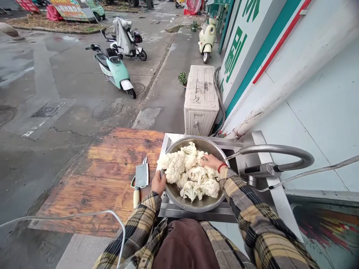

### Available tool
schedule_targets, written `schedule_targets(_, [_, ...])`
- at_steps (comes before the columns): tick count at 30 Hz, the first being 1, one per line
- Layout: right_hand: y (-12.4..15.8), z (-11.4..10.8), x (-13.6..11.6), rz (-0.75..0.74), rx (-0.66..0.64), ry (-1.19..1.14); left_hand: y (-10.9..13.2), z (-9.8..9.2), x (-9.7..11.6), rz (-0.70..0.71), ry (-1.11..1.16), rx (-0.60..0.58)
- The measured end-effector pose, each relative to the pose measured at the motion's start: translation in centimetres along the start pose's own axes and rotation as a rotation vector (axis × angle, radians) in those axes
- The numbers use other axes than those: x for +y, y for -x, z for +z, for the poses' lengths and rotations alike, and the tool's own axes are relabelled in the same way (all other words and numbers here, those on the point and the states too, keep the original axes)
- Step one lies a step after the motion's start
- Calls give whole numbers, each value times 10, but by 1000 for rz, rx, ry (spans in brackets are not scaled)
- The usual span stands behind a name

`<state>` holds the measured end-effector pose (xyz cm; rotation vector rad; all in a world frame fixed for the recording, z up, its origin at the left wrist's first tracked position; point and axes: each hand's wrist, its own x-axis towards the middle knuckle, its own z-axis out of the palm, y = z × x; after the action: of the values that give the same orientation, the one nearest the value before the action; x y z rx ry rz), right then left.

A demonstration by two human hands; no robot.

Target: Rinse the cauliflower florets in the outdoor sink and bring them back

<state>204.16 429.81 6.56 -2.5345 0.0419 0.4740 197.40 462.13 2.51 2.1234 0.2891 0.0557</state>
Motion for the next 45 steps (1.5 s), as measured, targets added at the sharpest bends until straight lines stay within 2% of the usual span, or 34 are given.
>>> schedule_targets(2, [18,-9,3,-61,15,60,0,0,-1,-12,-11,-38])
schedule_targets(5, [52,-21,12,-103,152,214,1,0,-2,-11,-7,-50])
schedule_targets(8, [72,-21,11,-111,222,324,2,0,-2,6,3,-43])
schedule_targets(10, [69,-16,-2,-184,266,319,2,0,-2,25,3,-48])
schedule_targets(13, [37,-6,-35,-297,318,249,3,-1,-1,33,-14,-50])
schedule_targets(16, [-5,8,-70,-241,199,217,5,-2,2,24,-26,-55])
schedule_targets(19, [-23,25,-92,-266,39,277,7,-4,5,16,-23,-56])
schedule_targets(22, [-7,34,-89,-393,-36,331,8,-6,6,16,-4,-61])
schedule_targets(24, [10,27,-76,-414,-21,352,8,-7,6,23,23,-77])
schedule_targets(26, [21,13,-64,-353,18,382,8,-7,4,32,53,-92])
schedule_targets(28, [23,0,-64,-280,51,409,9,-7,3,39,77,-98])
schedule_targets(29, [21,-4,-70,-277,66,411,9,-7,3,42,84,-98])
schedule_targets(31, [14,-1,-97,-367,78,374,9,-6,2,47,97,-98])
schedule_targets(34, [8,19,-150,-623,2,263,10,-7,1,57,106,-106])
schedule_targets(36, [13,32,-173,-675,-37,243,10,-8,0,58,102,-106])
schedule_targets(37, [18,36,-177,-667,-30,237,10,-8,0,54,97,-105])
schedule_targets(39, [35,37,-167,-618,25,189,10,-9,1,37,89,-98])
schedule_targets(41, [57,32,-139,-538,128,45,9,-9,3,24,100,-100])
schedule_targets(45, [94,19,-80,-201,470,-521,6,-8,8,50,131,-125])
